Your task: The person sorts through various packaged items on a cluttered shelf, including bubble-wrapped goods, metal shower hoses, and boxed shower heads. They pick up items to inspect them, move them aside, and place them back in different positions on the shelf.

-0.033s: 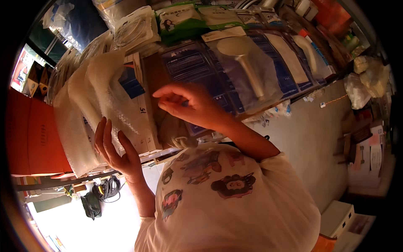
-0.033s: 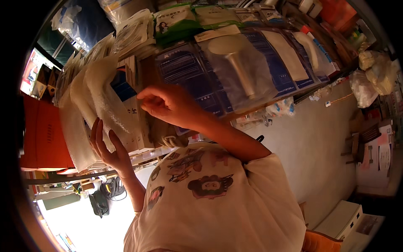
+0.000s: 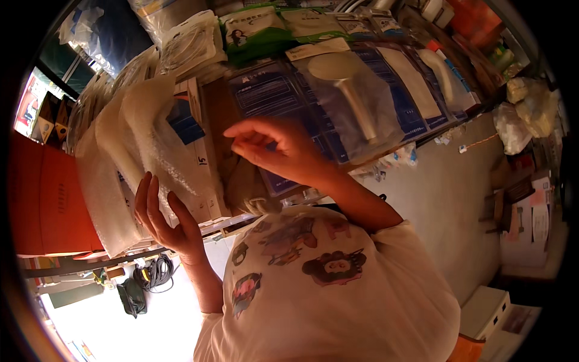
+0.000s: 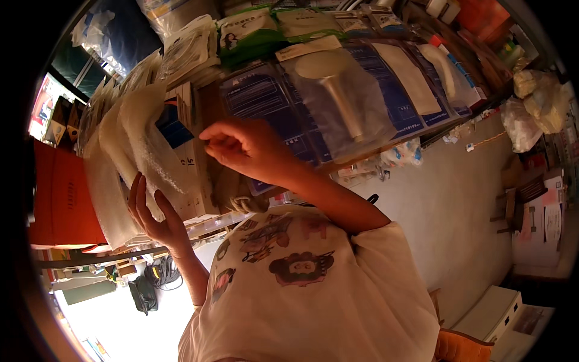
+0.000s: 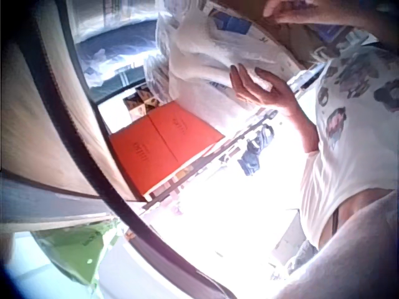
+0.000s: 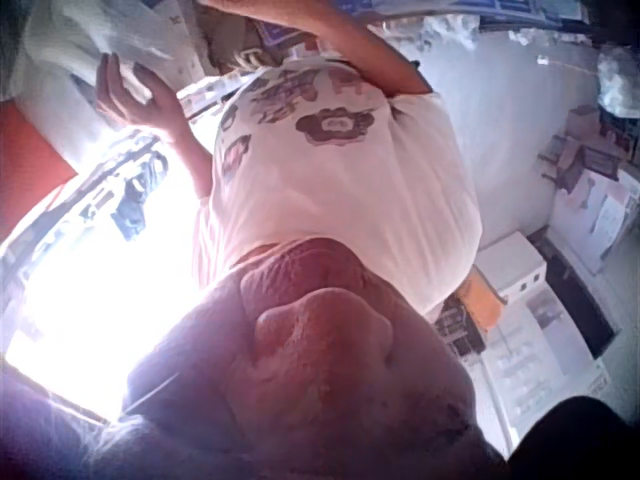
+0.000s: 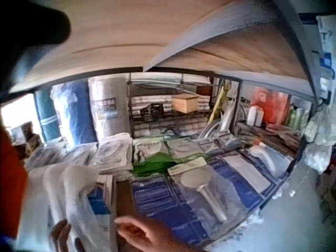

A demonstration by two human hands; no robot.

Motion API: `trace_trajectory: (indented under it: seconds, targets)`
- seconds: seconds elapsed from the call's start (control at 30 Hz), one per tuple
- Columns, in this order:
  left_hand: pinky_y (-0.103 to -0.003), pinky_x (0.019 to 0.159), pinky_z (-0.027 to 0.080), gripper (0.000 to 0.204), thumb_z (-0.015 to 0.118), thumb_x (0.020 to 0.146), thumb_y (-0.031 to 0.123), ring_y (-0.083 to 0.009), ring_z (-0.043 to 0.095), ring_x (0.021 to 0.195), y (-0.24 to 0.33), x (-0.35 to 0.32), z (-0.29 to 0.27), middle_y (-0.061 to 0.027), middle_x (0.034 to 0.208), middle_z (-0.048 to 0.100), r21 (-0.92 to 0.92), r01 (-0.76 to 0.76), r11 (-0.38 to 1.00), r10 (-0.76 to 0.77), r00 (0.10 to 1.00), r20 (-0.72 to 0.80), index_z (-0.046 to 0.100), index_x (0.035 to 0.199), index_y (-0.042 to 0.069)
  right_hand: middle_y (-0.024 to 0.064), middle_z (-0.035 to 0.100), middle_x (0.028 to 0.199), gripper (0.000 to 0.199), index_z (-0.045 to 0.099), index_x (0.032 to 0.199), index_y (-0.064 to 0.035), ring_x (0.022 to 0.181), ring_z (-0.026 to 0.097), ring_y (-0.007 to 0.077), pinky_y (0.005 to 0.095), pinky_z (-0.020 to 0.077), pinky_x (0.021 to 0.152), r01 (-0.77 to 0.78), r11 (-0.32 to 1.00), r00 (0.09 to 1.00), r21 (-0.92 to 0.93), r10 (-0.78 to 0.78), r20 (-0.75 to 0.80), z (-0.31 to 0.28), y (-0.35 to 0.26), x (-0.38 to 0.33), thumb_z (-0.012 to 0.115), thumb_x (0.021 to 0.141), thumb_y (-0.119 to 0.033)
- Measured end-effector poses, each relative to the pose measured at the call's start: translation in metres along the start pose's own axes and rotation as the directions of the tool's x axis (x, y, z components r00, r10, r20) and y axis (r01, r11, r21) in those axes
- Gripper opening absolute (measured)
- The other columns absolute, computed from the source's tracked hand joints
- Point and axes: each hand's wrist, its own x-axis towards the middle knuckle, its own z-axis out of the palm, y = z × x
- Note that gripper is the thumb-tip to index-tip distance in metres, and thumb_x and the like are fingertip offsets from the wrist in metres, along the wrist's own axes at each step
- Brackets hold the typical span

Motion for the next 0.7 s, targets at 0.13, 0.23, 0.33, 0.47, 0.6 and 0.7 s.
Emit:
trace_trajectory:
  seconds: [0.13, 0.23, 0.33, 0.47, 0.6, 0.7]
  targets:
    - [-0.04, 0.09, 0.044, 0.03, 0.051, 0.088, -0.003, -0.0309, 0.057, 0.104, 0.019, 0.0, 0.006, -0.017, 0.113, 0.06, -0.026, -0.018, 0.999, 0.017, 0.999, -0.034, 0.054, 0.118, -0.003, 0.0046, 0.068, 0.085, 0.021, 0.063, 0.108, -0.0044, 0.074, 0.065, 0.0098, 0.0232, 0.0525, 0.064, 0.117, 0.991, 0.967, -0.059, -0.128, -0.219, -0.05, -0.002, -0.016, 0.064, 0.088, -0.011]
    - [-0.039, 0.088, 0.046, 0.029, 0.05, 0.089, -0.004, -0.0305, 0.058, 0.102, 0.028, -0.002, 0.013, -0.0184, 0.111, 0.06, -0.077, -0.028, 0.997, 0.023, 0.998, -0.057, 0.052, 0.118, -0.004, 0.0069, 0.068, 0.095, 0.022, 0.062, 0.11, -0.0049, 0.083, 0.066, 0.0127, 0.0243, 0.0547, 0.067, 0.043, 0.994, 0.931, -0.1, -0.077, -0.357, -0.094, -0.011, -0.032, 0.061, 0.089, -0.011]
    - [-0.04, 0.089, 0.046, 0.029, 0.049, 0.089, -0.003, -0.0297, 0.058, 0.102, 0.036, -0.005, 0.02, -0.0179, 0.111, 0.06, -0.127, -0.017, 0.992, 0.01, 0.998, -0.054, 0.052, 0.119, -0.004, 0.006, 0.067, 0.099, 0.024, 0.061, 0.113, -0.0046, 0.09, 0.064, 0.0129, 0.0249, 0.0528, 0.073, 0.016, 0.997, 0.835, -0.071, -0.052, -0.548, -0.143, -0.005, -0.047, 0.06, 0.088, -0.007]
    - [-0.037, 0.094, 0.042, 0.027, 0.047, 0.093, 0.005, -0.0261, 0.055, 0.106, 0.045, -0.009, 0.028, -0.0139, 0.115, 0.06, -0.164, 0.045, 0.985, -0.05, 0.998, -0.026, 0.051, 0.119, -0.003, 0.0032, 0.067, 0.099, 0.023, 0.063, 0.111, -0.006, 0.09, 0.062, 0.0096, 0.0229, 0.0483, 0.078, -0.143, 0.944, 0.707, -0.298, -0.113, -0.698, -0.237, 0.009, -0.076, 0.061, 0.088, -0.006]
    - [-0.037, 0.094, 0.042, 0.027, 0.047, 0.094, 0.005, -0.0254, 0.055, 0.106, 0.055, -0.01, 0.036, -0.0138, 0.115, 0.06, -0.2, 0.049, 0.979, -0.056, 0.998, -0.03, 0.051, 0.119, -0.003, 0.0067, 0.067, 0.101, 0.027, 0.063, 0.111, -0.0044, 0.092, 0.062, 0.0132, 0.0258, 0.0469, 0.083, -0.346, 0.744, 0.599, -0.571, -0.293, -0.745, -0.349, 0.035, -0.112, 0.064, 0.085, -0.012]
    - [-0.037, 0.092, 0.043, 0.027, 0.047, 0.092, 0.002, -0.0263, 0.056, 0.104, 0.063, -0.012, 0.04, -0.015, 0.113, 0.06, -0.212, 0.041, 0.976, -0.049, 0.998, -0.031, 0.051, 0.118, -0.003, 0.0123, 0.065, 0.11, 0.039, 0.061, 0.116, -0.0025, 0.101, 0.062, 0.0212, 0.0299, 0.0459, 0.088, -0.597, 0.538, 0.526, -0.596, -0.298, -0.796, -0.418, 0.047, -0.132, 0.065, 0.084, -0.023]
